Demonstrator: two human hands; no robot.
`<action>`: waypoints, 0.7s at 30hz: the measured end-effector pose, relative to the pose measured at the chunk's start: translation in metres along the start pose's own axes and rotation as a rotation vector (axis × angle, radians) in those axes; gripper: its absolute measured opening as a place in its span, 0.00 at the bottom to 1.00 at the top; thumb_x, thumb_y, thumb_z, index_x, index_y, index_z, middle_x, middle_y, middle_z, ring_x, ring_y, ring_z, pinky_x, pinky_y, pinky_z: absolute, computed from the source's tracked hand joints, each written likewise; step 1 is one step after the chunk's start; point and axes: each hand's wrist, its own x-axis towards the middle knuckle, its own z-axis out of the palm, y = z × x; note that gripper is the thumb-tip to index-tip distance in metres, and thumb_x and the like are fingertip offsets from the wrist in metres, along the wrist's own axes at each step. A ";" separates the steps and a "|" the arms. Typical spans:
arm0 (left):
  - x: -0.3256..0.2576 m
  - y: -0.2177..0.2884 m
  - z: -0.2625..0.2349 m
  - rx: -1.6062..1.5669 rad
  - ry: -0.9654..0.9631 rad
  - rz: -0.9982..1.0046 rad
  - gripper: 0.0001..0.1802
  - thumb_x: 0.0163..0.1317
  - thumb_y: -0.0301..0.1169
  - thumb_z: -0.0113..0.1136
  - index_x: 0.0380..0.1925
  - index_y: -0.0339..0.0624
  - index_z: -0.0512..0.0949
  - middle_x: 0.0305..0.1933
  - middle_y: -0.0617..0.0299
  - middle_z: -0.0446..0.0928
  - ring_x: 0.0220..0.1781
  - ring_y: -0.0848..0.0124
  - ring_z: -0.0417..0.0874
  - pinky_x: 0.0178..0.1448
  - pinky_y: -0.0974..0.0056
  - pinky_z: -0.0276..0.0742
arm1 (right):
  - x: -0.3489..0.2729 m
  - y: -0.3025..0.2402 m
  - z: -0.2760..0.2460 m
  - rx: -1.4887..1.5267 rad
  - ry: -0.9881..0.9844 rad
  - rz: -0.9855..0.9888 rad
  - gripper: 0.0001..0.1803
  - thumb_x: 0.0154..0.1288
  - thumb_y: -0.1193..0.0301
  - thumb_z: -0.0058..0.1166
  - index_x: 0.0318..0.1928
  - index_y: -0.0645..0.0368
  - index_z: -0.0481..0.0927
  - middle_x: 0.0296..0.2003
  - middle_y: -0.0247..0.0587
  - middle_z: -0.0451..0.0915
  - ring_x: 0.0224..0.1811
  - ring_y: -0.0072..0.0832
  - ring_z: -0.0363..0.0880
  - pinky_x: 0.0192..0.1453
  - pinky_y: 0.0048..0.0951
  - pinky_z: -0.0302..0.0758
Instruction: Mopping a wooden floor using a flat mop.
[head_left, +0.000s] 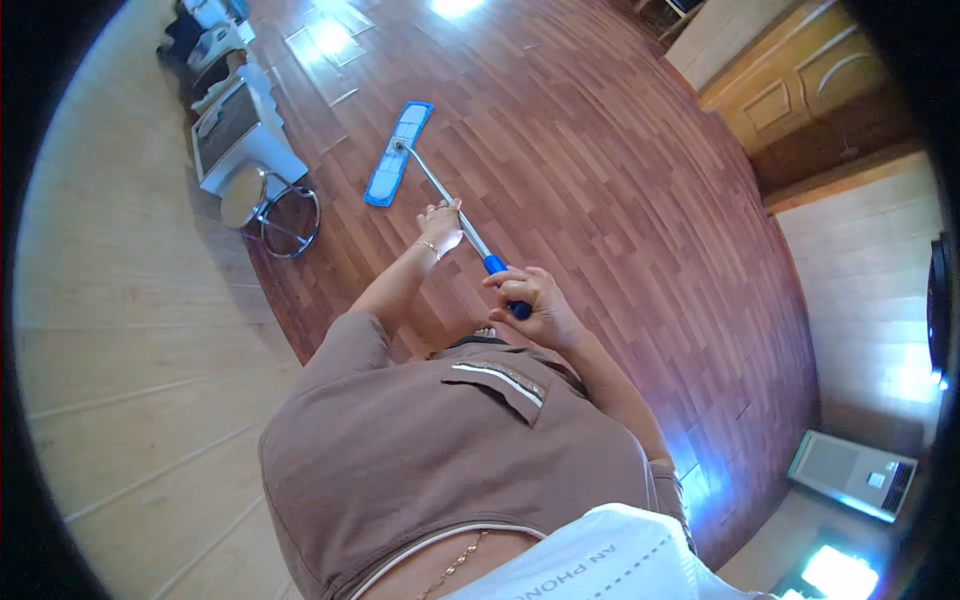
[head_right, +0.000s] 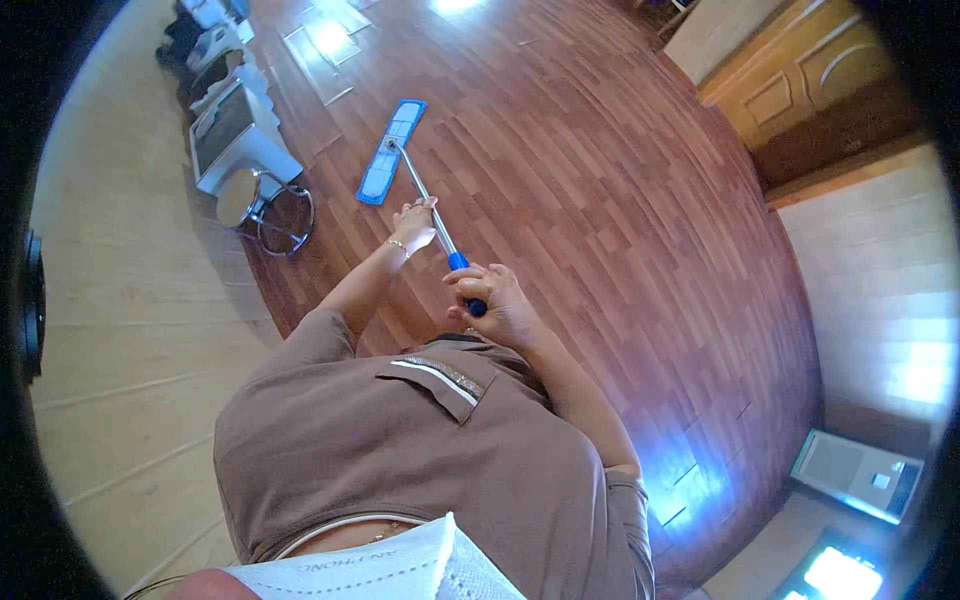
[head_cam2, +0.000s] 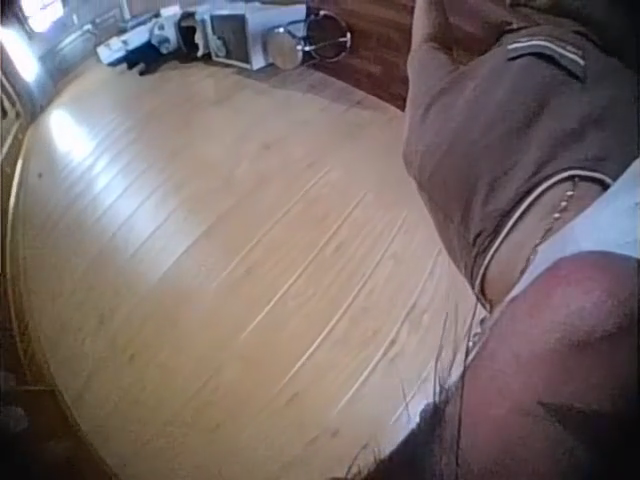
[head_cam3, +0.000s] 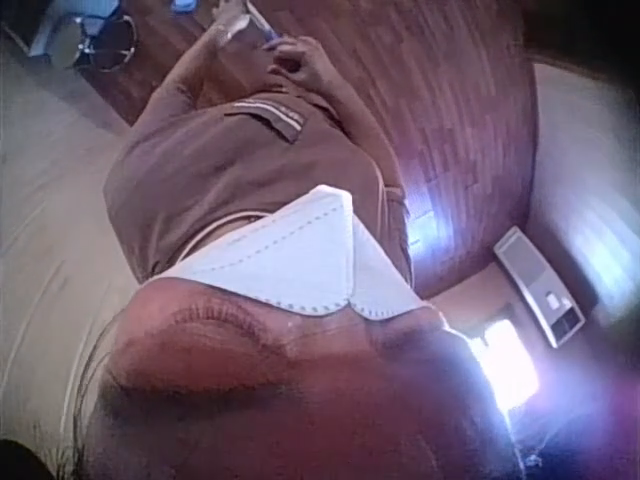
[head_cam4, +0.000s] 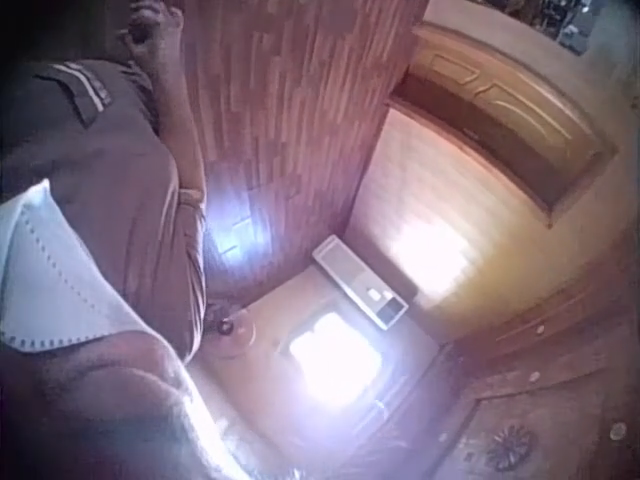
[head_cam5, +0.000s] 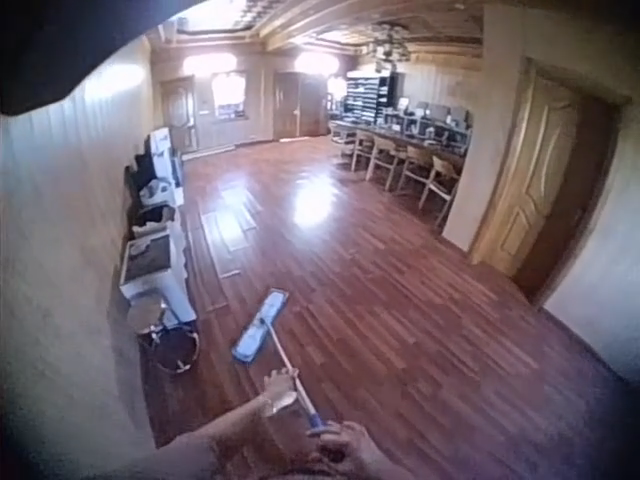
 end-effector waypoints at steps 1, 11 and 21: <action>0.005 0.007 0.000 0.001 -0.007 0.044 0.23 0.63 0.36 0.53 0.60 0.59 0.70 0.62 0.60 0.72 0.66 0.58 0.69 0.62 0.44 0.64 | -0.004 0.000 -0.005 0.000 0.016 0.015 0.13 0.53 0.66 0.69 0.28 0.56 0.76 0.48 0.34 0.81 0.53 0.33 0.77 0.58 0.37 0.66; 0.007 0.125 0.018 -0.003 -0.026 0.678 0.16 0.59 0.35 0.59 0.48 0.59 0.76 0.54 0.68 0.75 0.64 0.66 0.70 0.58 0.47 0.66 | -0.091 -0.044 -0.071 0.213 0.398 0.318 0.07 0.52 0.76 0.65 0.28 0.62 0.79 0.42 0.45 0.83 0.41 0.33 0.82 0.45 0.31 0.75; -0.107 0.273 0.084 -0.165 -0.235 1.542 0.03 0.51 0.31 0.59 0.28 0.51 0.77 0.31 0.65 0.78 0.46 0.61 0.80 0.44 0.49 0.76 | -0.219 -0.163 -0.051 0.132 0.869 0.571 0.13 0.49 0.64 0.67 0.25 0.59 0.79 0.38 0.52 0.82 0.40 0.39 0.82 0.45 0.35 0.75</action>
